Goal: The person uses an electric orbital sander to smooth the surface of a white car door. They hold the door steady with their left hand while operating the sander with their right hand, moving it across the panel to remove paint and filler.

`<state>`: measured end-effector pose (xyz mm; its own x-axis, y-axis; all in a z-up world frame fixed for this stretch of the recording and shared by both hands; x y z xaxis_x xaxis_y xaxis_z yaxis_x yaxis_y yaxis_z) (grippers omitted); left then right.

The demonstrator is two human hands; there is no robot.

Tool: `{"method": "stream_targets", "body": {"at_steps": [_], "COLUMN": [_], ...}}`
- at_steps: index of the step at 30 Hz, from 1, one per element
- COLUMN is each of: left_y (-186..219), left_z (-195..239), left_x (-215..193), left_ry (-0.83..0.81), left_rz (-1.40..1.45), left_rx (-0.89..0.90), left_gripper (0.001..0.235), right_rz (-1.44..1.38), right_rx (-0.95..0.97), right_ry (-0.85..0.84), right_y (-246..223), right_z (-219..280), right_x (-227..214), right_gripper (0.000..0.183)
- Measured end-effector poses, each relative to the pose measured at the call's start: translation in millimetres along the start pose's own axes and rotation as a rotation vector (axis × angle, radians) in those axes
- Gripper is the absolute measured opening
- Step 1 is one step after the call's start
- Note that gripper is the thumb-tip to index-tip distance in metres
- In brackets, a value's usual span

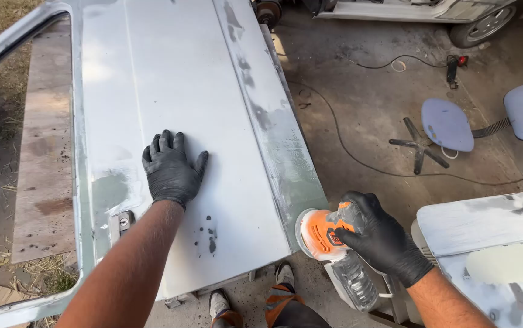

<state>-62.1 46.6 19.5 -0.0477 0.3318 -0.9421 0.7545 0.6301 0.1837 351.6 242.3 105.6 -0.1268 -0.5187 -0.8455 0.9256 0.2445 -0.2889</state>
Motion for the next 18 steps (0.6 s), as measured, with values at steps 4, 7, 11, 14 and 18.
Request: {"method": "stream_targets", "body": {"at_steps": [4,7,11,14,18], "left_y": [5.9,0.9,-0.8,-0.2,2.3], "left_z": [3.1,-1.2,1.8,0.9,0.4], "left_x": [-9.5,-2.0,0.0,-3.9,-11.7], "left_ry": [0.032,-0.023,-0.017,-0.004,0.008], "left_rz": [0.011,0.008,0.010,0.024,0.039], "left_rx": [0.041,-0.002,0.000,-0.003,0.003], "left_gripper": [0.077,0.076,0.078,0.076,0.072], "right_rz": [0.103,0.103,0.080,0.011,-0.066], "right_rx": [-0.003,0.016,0.055,0.008,-0.114], "right_ry": [-0.032,-0.055,-0.048,-0.010,0.159], "right_y": [-11.7,-16.4,-15.2,-7.9,5.9], "right_z": [-0.3,-5.0,-2.6,-3.8,-10.7], "right_x": [-3.9,-5.0,-5.3,-16.1,-52.8], "right_gripper": [0.075,0.076,0.072,0.074,0.065]}}
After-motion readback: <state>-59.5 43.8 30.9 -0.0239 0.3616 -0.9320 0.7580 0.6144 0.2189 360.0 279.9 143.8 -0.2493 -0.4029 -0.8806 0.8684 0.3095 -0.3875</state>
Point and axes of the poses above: each hand's wrist, its own z-axis away from the middle knuckle, its own x-axis out of the palm, y = z × x, the point moved 8 cm from there along -z, towards the middle knuckle, and after that the axes turned 10 degrees about x, right-handed, at the moved point
